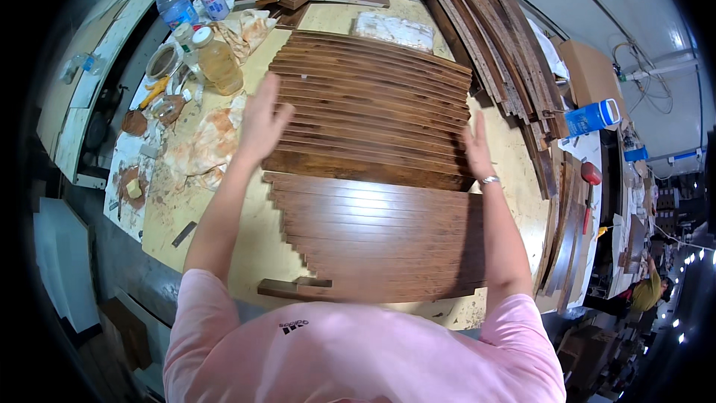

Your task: The person aligns wooden slats into a stack on a table and then wipes the surface of the wood with a small block.

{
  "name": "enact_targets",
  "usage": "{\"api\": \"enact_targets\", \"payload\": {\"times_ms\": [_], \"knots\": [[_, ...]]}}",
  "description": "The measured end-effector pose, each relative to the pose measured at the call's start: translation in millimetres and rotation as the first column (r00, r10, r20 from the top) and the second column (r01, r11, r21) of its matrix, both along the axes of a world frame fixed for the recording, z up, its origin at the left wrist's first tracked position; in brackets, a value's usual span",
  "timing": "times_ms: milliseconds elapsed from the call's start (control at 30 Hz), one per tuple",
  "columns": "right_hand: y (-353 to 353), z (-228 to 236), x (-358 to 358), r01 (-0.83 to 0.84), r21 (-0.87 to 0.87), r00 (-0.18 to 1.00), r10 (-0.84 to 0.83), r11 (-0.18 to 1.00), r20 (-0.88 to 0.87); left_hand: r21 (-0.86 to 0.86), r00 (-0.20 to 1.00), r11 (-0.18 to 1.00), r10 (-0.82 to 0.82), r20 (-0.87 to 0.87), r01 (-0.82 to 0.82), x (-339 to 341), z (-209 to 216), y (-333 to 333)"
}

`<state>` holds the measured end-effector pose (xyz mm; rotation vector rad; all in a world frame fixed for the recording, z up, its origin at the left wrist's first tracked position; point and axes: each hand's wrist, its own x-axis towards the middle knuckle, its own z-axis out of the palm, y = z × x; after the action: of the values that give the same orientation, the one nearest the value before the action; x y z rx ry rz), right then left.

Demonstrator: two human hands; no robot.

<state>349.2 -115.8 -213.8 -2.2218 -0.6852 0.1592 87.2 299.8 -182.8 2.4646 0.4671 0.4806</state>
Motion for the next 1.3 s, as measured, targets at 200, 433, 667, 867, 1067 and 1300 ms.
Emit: {"api": "enact_targets", "payload": {"times_ms": [200,433,667,867,1067,1300], "knots": [[-3.5,29.1,-30.2,0.259,0.186,0.696,-0.049,0.948,-0.716,-0.902,0.960,0.432,0.244,0.141,0.022,-29.9,-41.6,48.6],[0.4,23.4,-28.5,0.297,0.180,0.670,-0.070,0.938,-0.739,-0.951,0.993,0.308,0.105,0.054,0.019,-16.4,5.4,17.0],[22.3,25.1,2.6,0.277,0.332,0.726,0.030,0.901,-0.687,-0.924,0.985,0.382,0.158,0.073,0.008,32.1,-26.1,64.6],[5.6,2.9,23.3,0.282,0.378,0.631,0.126,0.882,-0.765,-0.927,0.996,0.372,0.044,0.074,0.053,42.3,-43.4,66.6],[-51.4,53.8,-2.9,0.051,0.146,0.816,0.044,0.988,-0.577,-0.838,0.925,0.541,0.350,0.149,-0.069,-34.1,14.9,14.2],[-137.3,38.8,-127.7,-0.053,-0.271,0.991,0.018,0.961,-0.129,0.008,0.963,0.972,-0.231,-0.139,0.235,-140.9,38.6,-111.2]]}}
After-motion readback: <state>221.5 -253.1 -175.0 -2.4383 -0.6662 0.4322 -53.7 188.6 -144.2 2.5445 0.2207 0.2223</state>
